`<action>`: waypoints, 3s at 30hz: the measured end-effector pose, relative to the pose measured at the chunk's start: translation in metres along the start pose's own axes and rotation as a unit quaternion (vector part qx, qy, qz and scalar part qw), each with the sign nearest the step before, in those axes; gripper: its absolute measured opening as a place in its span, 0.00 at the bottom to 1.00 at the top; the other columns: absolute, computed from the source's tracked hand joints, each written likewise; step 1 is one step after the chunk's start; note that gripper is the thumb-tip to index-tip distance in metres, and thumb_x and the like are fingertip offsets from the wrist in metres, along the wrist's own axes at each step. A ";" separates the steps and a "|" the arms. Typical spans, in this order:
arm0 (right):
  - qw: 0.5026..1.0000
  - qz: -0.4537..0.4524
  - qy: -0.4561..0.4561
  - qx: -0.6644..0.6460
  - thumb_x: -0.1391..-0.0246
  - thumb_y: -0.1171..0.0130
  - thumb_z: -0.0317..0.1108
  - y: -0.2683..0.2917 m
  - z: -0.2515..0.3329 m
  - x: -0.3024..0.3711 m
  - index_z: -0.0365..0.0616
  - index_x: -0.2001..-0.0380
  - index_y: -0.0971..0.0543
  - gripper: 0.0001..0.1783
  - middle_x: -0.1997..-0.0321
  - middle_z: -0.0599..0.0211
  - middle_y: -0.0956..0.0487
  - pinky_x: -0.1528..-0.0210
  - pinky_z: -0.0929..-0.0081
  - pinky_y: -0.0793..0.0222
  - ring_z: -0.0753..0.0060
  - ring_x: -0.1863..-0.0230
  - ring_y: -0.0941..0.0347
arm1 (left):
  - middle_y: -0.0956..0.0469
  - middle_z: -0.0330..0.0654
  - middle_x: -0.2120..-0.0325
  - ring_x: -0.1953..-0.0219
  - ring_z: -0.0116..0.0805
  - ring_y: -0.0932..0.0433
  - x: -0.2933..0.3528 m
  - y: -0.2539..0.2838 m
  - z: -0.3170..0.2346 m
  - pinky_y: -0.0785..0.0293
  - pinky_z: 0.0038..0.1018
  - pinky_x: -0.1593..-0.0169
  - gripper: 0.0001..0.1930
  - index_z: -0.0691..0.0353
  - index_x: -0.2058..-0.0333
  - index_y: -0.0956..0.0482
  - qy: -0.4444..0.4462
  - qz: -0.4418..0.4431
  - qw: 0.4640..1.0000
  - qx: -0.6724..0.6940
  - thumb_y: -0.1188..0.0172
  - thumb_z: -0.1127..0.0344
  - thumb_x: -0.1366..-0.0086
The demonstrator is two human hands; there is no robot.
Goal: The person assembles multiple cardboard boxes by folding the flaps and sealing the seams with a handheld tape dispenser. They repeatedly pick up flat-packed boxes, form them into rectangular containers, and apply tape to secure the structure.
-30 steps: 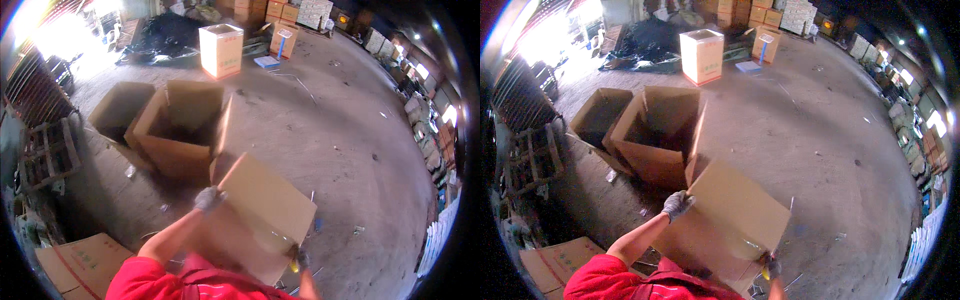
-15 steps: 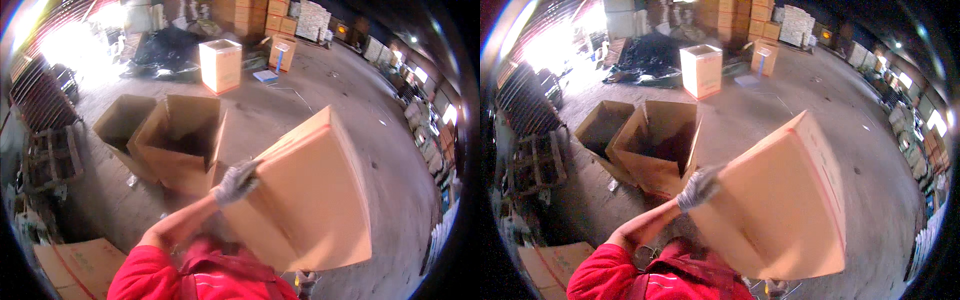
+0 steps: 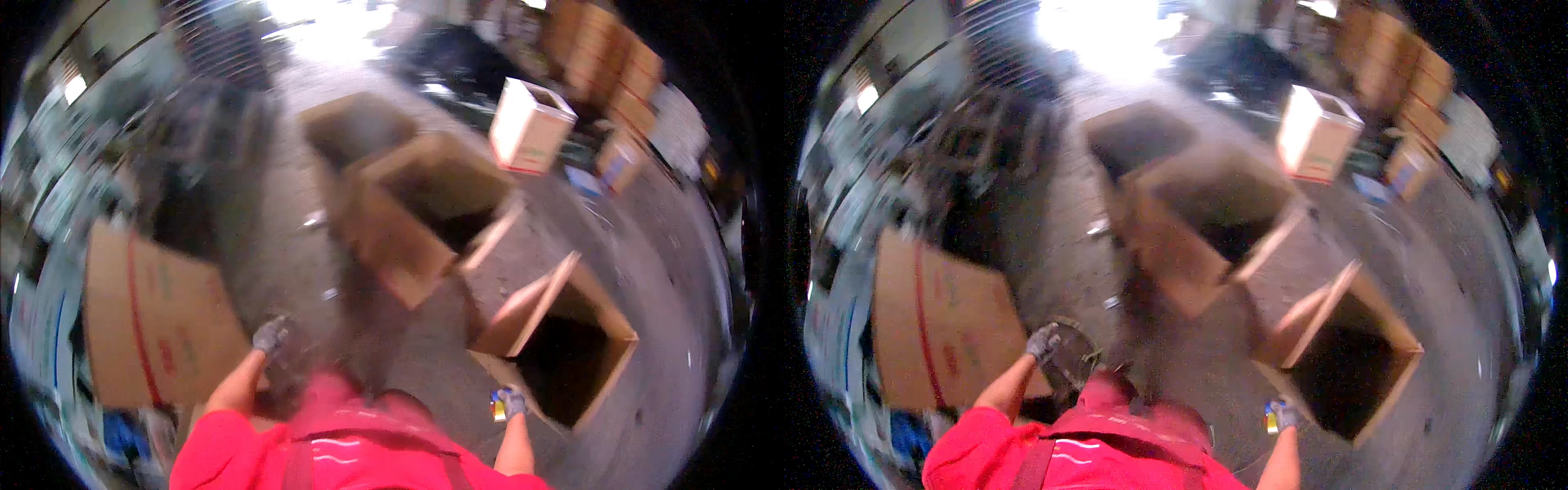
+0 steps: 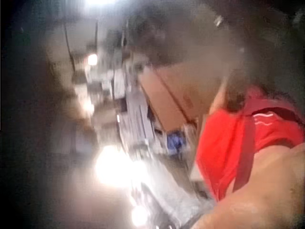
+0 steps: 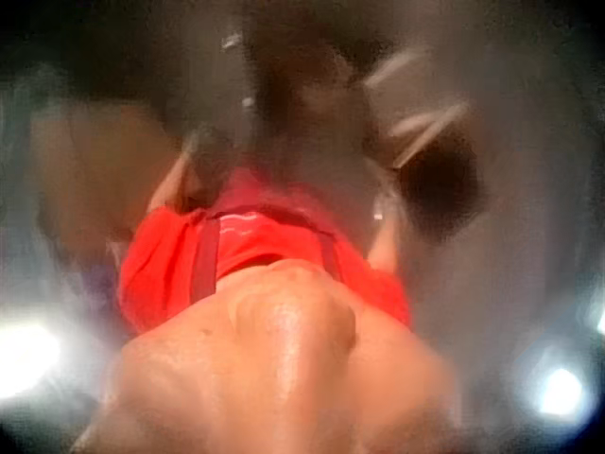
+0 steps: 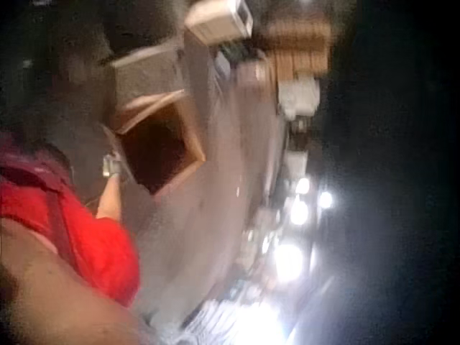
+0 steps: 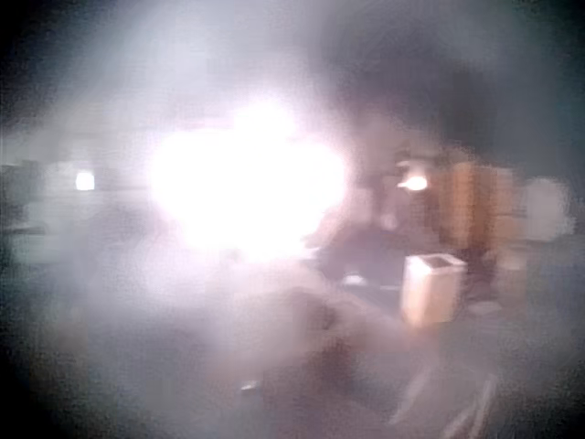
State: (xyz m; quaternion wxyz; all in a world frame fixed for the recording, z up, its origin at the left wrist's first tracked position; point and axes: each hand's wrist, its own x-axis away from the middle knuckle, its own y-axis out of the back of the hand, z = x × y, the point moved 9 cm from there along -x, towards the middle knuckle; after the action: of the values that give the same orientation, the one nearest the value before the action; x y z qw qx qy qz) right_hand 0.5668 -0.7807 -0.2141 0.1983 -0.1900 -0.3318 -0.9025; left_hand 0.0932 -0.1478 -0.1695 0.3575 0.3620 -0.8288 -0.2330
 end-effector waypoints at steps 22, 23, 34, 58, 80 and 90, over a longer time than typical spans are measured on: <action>0.893 0.372 0.134 0.217 0.52 0.44 0.32 -0.403 0.225 0.165 0.44 0.54 0.29 0.19 0.68 0.58 0.23 0.69 0.62 0.28 0.61 0.68 0.26 | 0.53 0.39 0.33 0.32 0.38 0.54 0.352 0.472 0.336 0.62 0.43 0.33 0.38 0.47 0.34 0.52 0.573 -0.439 0.647 -0.244 0.51 0.45 0.41; 0.895 0.363 0.129 0.224 0.52 0.44 0.32 -0.402 0.223 0.168 0.44 0.54 0.28 0.19 0.68 0.58 0.23 0.68 0.62 0.28 0.61 0.68 0.26 | 0.53 0.39 0.33 0.32 0.38 0.53 0.349 0.473 0.340 0.62 0.43 0.33 0.38 0.46 0.34 0.51 0.585 -0.427 0.655 -0.217 0.51 0.45 0.41; 0.907 0.325 0.100 0.249 0.53 0.41 0.30 -0.402 0.203 0.191 0.44 0.53 0.28 0.21 0.65 0.60 0.23 0.63 0.65 0.28 0.62 0.64 0.26 | 0.36 0.48 0.42 0.40 0.44 0.37 0.324 0.489 0.372 0.38 0.41 0.42 0.30 0.52 0.42 0.35 0.570 -0.475 0.619 -0.257 0.48 0.47 0.41; 0.985 0.125 0.010 0.115 0.61 0.35 0.38 -0.264 0.013 0.249 0.43 0.57 0.22 0.23 0.54 0.56 0.22 0.48 0.69 0.32 0.60 0.52 0.26 | 0.19 0.40 0.72 0.65 0.33 0.22 -0.084 0.456 0.195 0.29 0.34 0.72 0.15 0.62 0.65 0.22 -0.046 -0.016 0.654 -0.755 0.56 0.59 0.35; 0.988 0.041 0.124 -0.082 0.50 0.45 0.43 -0.201 -0.042 0.121 0.50 0.62 0.20 0.15 0.62 0.61 0.19 0.58 0.60 0.29 0.55 0.62 0.22 | 0.21 0.49 0.66 0.61 0.49 0.23 0.081 0.262 -0.231 0.28 0.38 0.57 0.15 0.59 0.61 0.20 -0.405 0.059 0.801 -0.437 0.42 0.56 0.42; 0.852 -0.153 0.064 -0.496 0.50 0.43 0.30 0.007 0.016 0.217 0.44 0.64 0.23 0.09 0.63 0.61 0.21 0.54 0.61 0.25 0.62 0.61 0.24 | 0.23 0.41 0.57 0.58 0.42 0.24 0.066 0.157 -0.292 0.28 0.34 0.55 0.16 0.54 0.59 0.20 -0.517 0.098 0.607 -0.596 0.43 0.70 0.49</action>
State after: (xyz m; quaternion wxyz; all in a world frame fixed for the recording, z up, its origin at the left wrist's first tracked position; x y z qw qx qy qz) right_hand 0.3894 -0.8256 -0.0961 -0.0417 -0.1523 0.1483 -0.9763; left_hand 0.2158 -0.1363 0.1455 0.0271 -0.1945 -0.5843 -0.7874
